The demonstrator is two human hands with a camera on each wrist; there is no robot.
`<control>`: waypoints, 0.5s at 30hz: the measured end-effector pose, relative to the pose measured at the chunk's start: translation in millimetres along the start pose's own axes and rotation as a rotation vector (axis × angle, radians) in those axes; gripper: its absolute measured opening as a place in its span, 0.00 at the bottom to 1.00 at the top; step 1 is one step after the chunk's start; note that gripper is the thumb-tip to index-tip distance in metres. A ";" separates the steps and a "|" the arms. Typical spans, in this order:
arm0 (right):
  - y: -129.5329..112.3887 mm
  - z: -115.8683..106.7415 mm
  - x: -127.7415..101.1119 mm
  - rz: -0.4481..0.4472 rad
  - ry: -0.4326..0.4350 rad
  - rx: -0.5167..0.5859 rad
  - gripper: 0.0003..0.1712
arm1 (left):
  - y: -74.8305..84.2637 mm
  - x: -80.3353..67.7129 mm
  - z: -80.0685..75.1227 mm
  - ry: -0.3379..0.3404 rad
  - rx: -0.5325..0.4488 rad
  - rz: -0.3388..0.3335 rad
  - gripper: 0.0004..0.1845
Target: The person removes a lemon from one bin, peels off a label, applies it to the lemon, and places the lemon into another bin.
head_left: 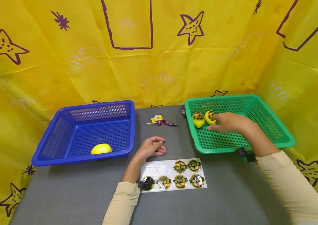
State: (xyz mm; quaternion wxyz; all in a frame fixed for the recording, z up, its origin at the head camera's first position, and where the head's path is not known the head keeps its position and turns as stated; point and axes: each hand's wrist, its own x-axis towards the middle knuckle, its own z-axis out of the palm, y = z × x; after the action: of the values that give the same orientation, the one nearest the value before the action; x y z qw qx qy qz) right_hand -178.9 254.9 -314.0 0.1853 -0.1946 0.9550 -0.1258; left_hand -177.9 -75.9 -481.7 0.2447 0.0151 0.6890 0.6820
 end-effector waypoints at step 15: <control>-43.2 107.7 -15.1 -0.076 0.257 0.064 0.50 | 47.4 -39.0 9.5 -0.082 0.524 0.288 0.17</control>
State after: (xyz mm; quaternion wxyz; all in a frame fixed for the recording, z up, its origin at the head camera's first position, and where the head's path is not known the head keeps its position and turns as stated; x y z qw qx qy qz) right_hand -108.5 204.6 -392.7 0.0626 -0.2071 0.9582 -0.1870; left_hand -155.0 -77.6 -423.9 0.1608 0.2029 0.8220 0.5073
